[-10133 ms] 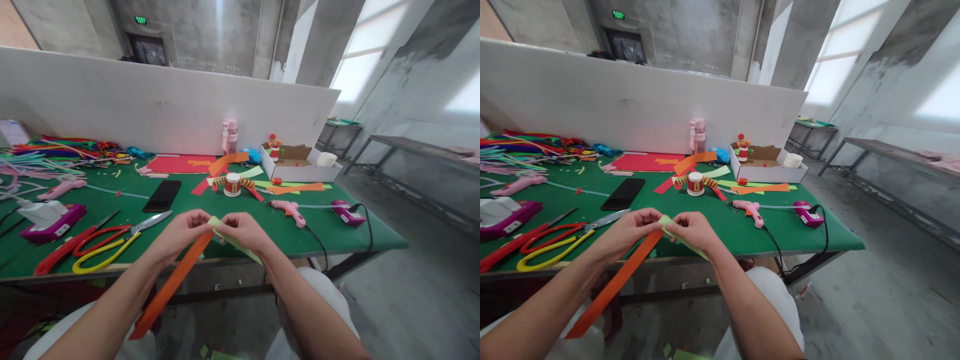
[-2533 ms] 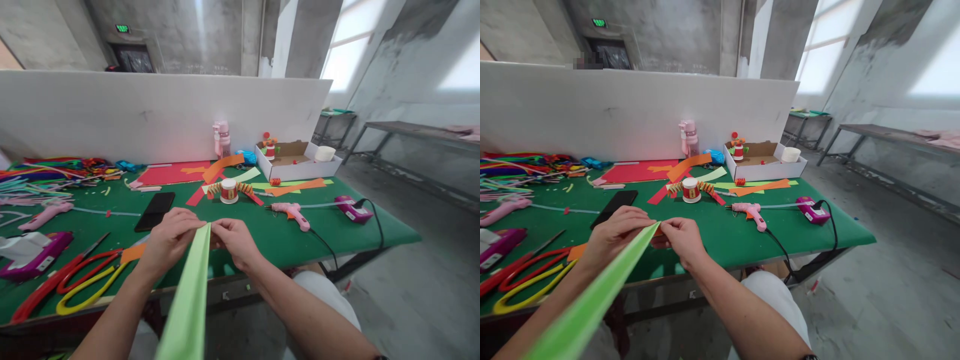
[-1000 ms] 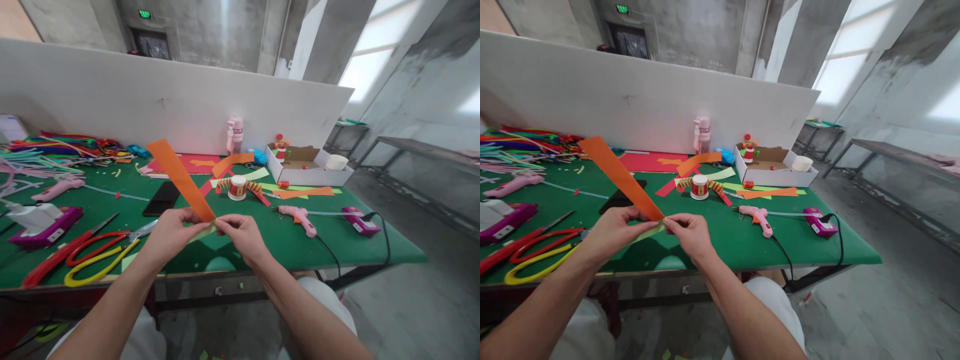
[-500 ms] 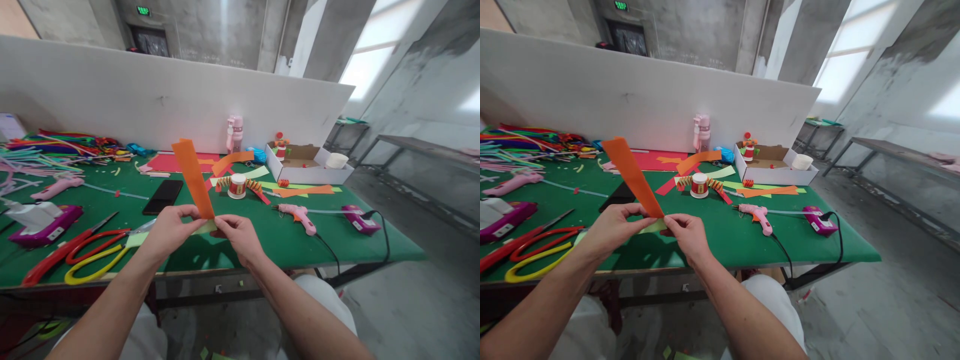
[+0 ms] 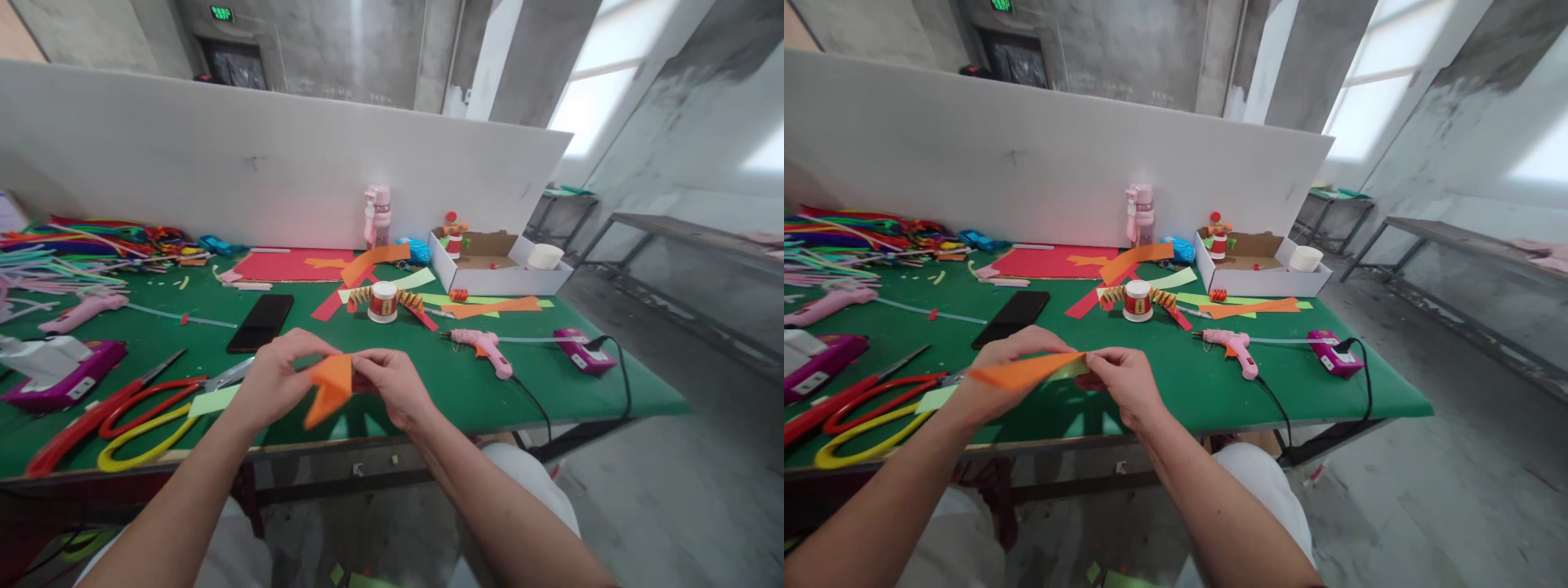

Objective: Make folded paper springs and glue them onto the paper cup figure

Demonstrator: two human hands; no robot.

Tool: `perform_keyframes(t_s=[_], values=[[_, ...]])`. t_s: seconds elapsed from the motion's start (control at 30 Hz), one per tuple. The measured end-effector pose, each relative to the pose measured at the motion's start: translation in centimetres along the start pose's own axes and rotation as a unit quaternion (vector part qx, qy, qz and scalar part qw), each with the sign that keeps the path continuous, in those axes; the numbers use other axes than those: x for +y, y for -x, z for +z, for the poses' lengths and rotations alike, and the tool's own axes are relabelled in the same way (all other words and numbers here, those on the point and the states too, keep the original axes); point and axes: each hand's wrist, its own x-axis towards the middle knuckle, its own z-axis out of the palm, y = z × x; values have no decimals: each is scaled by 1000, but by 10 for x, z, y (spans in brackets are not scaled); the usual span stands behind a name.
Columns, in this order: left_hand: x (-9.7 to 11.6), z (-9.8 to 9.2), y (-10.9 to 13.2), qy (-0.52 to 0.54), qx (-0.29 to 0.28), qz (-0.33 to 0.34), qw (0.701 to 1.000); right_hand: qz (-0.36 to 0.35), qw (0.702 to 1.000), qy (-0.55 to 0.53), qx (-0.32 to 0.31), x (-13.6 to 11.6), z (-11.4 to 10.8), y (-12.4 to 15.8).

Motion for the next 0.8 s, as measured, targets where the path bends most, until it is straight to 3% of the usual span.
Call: perform_keyframes(t_s=[0.13, 0.27, 0.47, 0.63, 0.7, 0.8], values=[[-2, -4, 0, -143, -7, 180, 973, 13, 1000, -9, -1, -2, -2, 0], [1, -4, 0, -234, -1, 259, 937, 32, 999, -30, -1, -5, -2, 0], [2, 0, 1, -275, 9, 292, 916, 21, 999, -37, -3, -8, -3, 2], [4, 0, -1, -273, 25, 266, 924, -37, 999, -4, 19, -12, -8, 1], [12, -3, 1, -266, 71, 254, 927, -67, 997, -5, 28, -15, -9, 0], [35, -6, 17, -233, 189, 231, 926, -107, 993, -25, 51, -17, -9, 7]])
